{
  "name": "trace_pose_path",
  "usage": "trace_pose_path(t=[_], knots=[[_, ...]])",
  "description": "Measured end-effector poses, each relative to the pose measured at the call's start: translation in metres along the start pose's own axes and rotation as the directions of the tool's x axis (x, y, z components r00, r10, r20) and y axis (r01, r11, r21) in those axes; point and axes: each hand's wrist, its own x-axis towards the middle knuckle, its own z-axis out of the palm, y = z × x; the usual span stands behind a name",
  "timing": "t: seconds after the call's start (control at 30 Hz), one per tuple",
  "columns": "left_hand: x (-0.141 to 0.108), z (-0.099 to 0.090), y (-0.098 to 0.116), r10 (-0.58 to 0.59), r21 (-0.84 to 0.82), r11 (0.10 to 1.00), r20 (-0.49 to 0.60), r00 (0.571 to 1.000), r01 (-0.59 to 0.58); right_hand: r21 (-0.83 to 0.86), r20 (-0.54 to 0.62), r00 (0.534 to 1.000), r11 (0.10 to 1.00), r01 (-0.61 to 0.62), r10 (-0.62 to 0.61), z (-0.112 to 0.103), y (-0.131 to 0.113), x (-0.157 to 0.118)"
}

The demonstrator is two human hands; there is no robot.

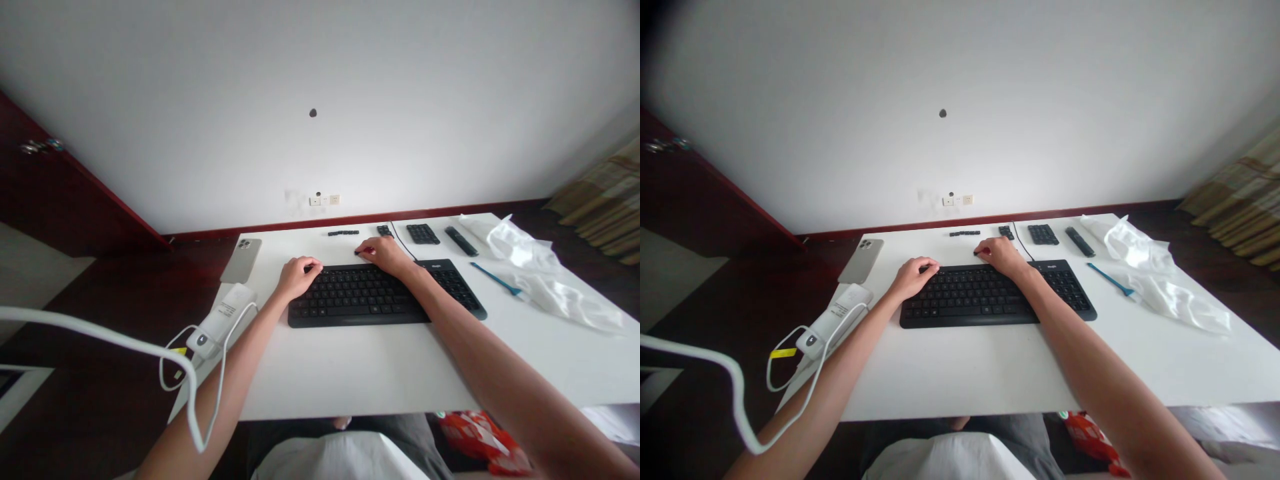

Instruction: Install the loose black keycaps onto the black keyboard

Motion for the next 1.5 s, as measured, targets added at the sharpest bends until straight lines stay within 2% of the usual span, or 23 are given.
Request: trace_pose_path(t=[0.1,0.3,0.4,0.57,0.7,0.8,1.0,1.2,1.37,1.5], knots=[[0.000,-0.003,-0.001,-0.005,-0.045,0.999,0.029,1.000,0.007,0.020,-0.005,1.000,1.000,-0.016,0.016,-0.001,-0.002,-0.001],[0.004,-0.017,-0.012,0.027,-0.289,0.957,0.181,0.983,0.027,0.002,0.011,1.000,1.000,0.000,0.000,0.000,-0.001,-0.001],[0.006,-0.023,-0.018,0.045,-0.346,0.937,0.246,0.968,0.045,0.002,0.020,0.999,1.000,0.031,-0.031,-0.002,-0.008,-0.001],[0.008,-0.025,-0.019,0.054,-0.366,0.930,0.238,0.970,0.038,0.206,-0.026,0.997,0.976,0.073,-0.069,-0.006,-0.049,-0.007],[0.007,-0.025,-0.018,0.065,-0.363,0.931,0.247,0.967,0.030,0.329,0.062,0.992,0.941,0.086,-0.112,0.000,-0.080,-0.012],[0.006,-0.022,-0.017,0.054,-0.346,0.938,0.217,0.975,0.025,0.299,0.084,0.986,0.947,0.116,-0.147,0.005,-0.084,-0.012],[0.005,-0.013,-0.022,0.054,-0.295,0.956,0.152,0.987,-0.007,0.229,0.081,0.978,0.958,0.170,-0.193,0.007,-0.077,-0.011],[0.006,-0.011,-0.025,0.049,-0.258,0.966,0.138,0.989,-0.012,0.178,0.077,0.965,0.956,0.235,-0.251,0.011,-0.078,-0.012],[0.007,-0.010,-0.026,0.055,-0.249,0.968,0.128,0.990,-0.022,0.064,0.119,0.938,0.945,0.321,-0.326,0.010,-0.082,-0.013],[0.006,-0.010,-0.025,0.047,-0.228,0.974,0.121,0.992,-0.019,-0.043,0.173,0.922,0.933,0.358,-0.346,0.005,-0.094,-0.018]])
